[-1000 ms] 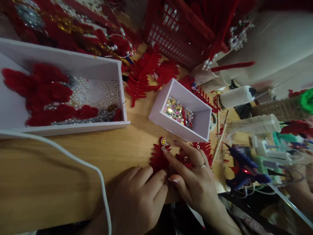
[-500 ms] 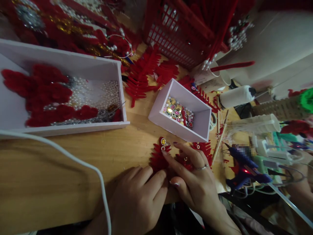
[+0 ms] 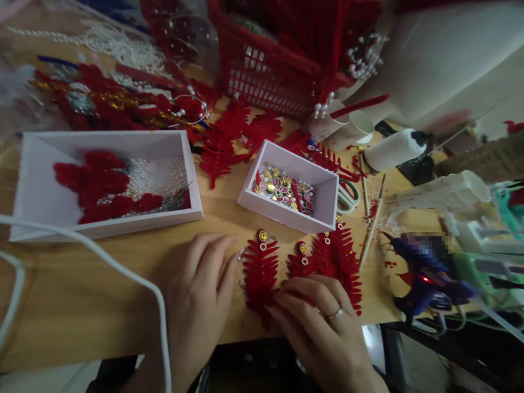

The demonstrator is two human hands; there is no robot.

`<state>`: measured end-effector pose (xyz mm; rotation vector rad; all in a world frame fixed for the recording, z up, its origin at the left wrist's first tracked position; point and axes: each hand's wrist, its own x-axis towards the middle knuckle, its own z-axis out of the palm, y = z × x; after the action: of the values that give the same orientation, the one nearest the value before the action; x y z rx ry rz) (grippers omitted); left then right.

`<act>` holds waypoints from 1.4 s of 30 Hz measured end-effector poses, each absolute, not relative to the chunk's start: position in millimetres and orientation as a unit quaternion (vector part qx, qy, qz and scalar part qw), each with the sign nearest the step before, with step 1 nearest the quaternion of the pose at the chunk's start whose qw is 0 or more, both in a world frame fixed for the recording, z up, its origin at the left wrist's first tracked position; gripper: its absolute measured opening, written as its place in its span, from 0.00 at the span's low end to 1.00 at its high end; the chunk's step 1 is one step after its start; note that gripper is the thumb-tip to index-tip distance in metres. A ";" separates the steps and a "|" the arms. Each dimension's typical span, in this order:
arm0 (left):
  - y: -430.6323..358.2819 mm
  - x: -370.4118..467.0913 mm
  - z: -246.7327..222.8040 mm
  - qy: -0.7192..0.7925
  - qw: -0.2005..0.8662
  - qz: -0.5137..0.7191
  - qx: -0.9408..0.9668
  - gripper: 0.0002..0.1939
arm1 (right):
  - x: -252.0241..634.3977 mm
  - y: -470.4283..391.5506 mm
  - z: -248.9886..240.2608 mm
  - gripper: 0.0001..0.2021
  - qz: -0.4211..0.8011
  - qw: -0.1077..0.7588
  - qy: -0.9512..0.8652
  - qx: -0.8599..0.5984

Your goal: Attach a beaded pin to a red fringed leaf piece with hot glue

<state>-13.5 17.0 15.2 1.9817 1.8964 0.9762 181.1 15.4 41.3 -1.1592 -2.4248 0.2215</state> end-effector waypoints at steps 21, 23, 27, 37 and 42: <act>35.6 -2.1 22.5 0.704 0.133 0.272 0.643 0.07 | 189.1 -12.9 15.6 0.14 0.126 0.215 -0.855 -0.454; 28.4 -6.7 24.2 0.701 0.093 0.274 0.652 0.10 | 188.7 -13.4 15.5 0.14 0.119 0.214 -0.857 -0.454; 11.3 -16.2 23.0 0.670 0.056 0.264 0.691 0.17 | 186.9 -16.9 16.2 0.14 0.100 0.213 -0.859 -0.455; -19.4 -25.5 12.6 0.660 0.035 0.304 0.686 0.09 | 193.4 -39.8 22.9 0.11 0.105 0.281 -0.832 -0.467; -33.0 -5.5 11.0 0.641 0.113 0.321 0.688 0.06 | 202.0 -47.8 33.6 0.07 0.093 0.343 -0.829 -0.431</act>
<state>-5.5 -33.0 11.0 2.0174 1.8818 0.9403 202.0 -47.8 33.6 -1.1194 -2.1555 0.2423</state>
